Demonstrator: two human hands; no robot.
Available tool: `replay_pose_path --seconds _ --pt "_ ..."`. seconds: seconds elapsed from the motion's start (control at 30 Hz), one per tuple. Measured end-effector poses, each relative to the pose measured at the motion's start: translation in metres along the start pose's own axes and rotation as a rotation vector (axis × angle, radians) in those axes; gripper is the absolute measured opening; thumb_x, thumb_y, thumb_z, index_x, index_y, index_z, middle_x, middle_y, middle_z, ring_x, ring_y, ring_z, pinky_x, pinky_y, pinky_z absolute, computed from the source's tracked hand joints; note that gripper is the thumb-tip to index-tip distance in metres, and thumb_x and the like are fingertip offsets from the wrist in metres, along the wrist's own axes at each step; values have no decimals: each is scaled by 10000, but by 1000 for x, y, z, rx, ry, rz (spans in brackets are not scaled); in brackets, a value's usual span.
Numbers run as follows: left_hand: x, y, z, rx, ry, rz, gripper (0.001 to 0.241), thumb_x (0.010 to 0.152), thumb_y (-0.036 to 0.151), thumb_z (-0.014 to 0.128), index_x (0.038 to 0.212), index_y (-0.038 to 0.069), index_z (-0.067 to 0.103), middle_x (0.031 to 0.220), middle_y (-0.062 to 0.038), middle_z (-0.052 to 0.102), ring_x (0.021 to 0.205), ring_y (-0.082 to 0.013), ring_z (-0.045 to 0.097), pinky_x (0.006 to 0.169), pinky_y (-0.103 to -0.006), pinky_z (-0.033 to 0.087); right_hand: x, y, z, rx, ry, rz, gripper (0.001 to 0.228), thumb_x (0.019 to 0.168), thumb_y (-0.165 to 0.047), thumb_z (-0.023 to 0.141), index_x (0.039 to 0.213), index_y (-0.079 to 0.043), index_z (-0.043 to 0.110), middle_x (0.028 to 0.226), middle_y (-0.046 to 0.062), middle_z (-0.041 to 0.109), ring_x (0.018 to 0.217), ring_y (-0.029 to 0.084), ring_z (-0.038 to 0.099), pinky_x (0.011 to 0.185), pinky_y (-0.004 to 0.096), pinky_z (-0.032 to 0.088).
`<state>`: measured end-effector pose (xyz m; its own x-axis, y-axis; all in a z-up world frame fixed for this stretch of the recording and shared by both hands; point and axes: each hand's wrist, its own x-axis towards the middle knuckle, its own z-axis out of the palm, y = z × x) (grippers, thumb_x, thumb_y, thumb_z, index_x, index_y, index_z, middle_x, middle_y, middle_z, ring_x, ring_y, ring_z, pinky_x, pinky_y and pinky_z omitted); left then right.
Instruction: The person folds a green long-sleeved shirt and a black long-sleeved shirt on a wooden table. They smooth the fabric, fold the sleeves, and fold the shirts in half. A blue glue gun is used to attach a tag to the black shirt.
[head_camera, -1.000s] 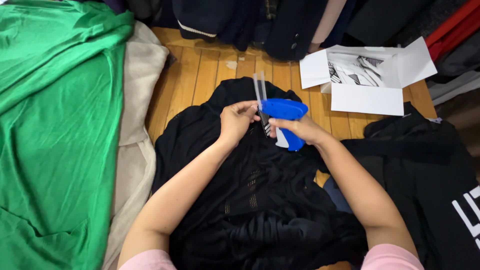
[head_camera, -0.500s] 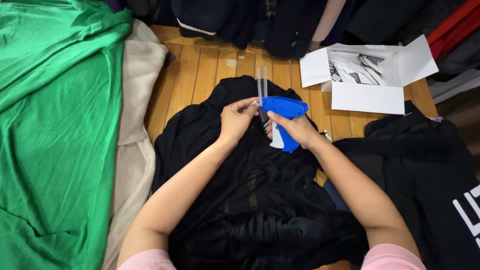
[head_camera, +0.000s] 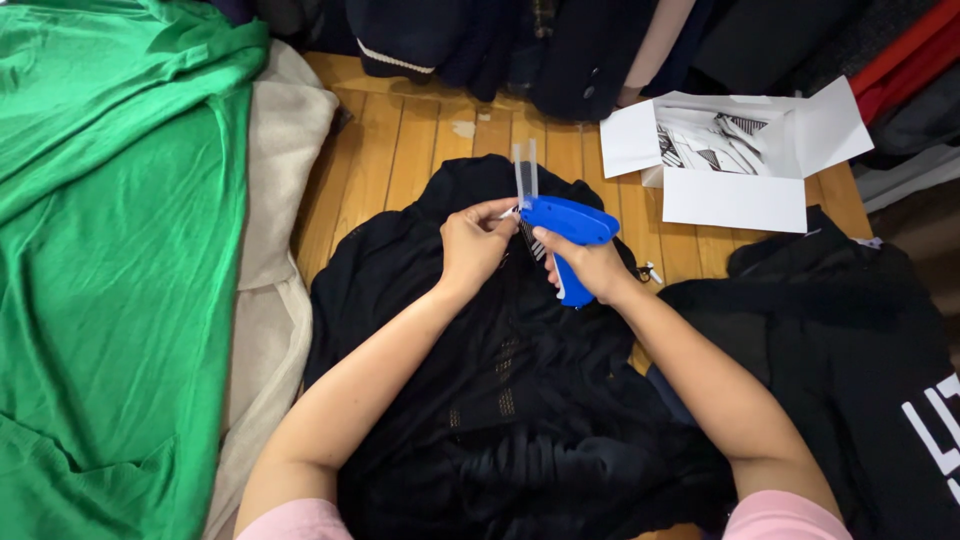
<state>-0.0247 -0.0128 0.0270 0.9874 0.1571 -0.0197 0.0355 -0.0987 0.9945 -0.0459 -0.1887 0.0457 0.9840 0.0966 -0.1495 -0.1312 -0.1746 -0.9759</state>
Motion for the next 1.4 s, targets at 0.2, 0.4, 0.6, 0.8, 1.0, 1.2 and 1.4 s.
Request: replay_pose_path --seconds 0.2,0.4,0.6,0.8,1.0,1.2,1.4 --pt "-2 1 -2 -14 -8 9 257 819 80 761 1063 141 815 771 -118 789 755 -158 782 711 -286 604 5 10 0 -60 2 -45 401 946 -266 764 680 8 641 575 153 654 458 212 679 403 310 590" --pt "6 -4 -2 83 8 59 211 852 135 745 1047 168 819 749 -92 783 765 -201 781 707 -314 607 3 3 0 -141 30 -1 401 913 -296 793 677 0 658 572 139 659 460 196 672 404 299 574" --pt "20 -22 -1 210 52 172 160 843 148 745 962 209 834 788 -95 784 822 -281 772 741 -383 619 -11 -28 -4 -329 29 69 408 879 -336 790 668 -7 674 560 128 667 455 194 657 414 315 560" --pt "47 -46 -14 261 -63 92 180 832 194 746 978 262 826 801 -21 787 744 -200 772 731 -331 616 -15 -43 -18 -374 106 58 332 865 -310 806 790 4 732 643 136 712 545 202 708 533 344 598" --pt "51 -26 -54 556 -38 434 307 928 125 601 1166 219 770 1170 -105 740 905 -428 728 809 -549 587 14 -17 -51 -555 118 -428 190 909 -203 792 959 -28 735 863 140 731 824 297 735 772 423 575" --pt "94 -83 -101 1210 232 490 380 889 446 734 1126 148 729 992 -84 673 865 -342 732 760 -491 579 41 39 -49 -1011 -11 -582 468 720 -193 775 1148 -45 656 1190 177 679 1230 385 604 1064 498 450" --pt "102 -81 -120 1155 63 310 312 943 404 742 1055 116 696 903 -102 689 848 -406 749 740 -569 606 54 55 -60 -1093 -31 -570 411 773 -178 731 1131 0 637 1294 200 680 1266 379 605 1051 507 466"
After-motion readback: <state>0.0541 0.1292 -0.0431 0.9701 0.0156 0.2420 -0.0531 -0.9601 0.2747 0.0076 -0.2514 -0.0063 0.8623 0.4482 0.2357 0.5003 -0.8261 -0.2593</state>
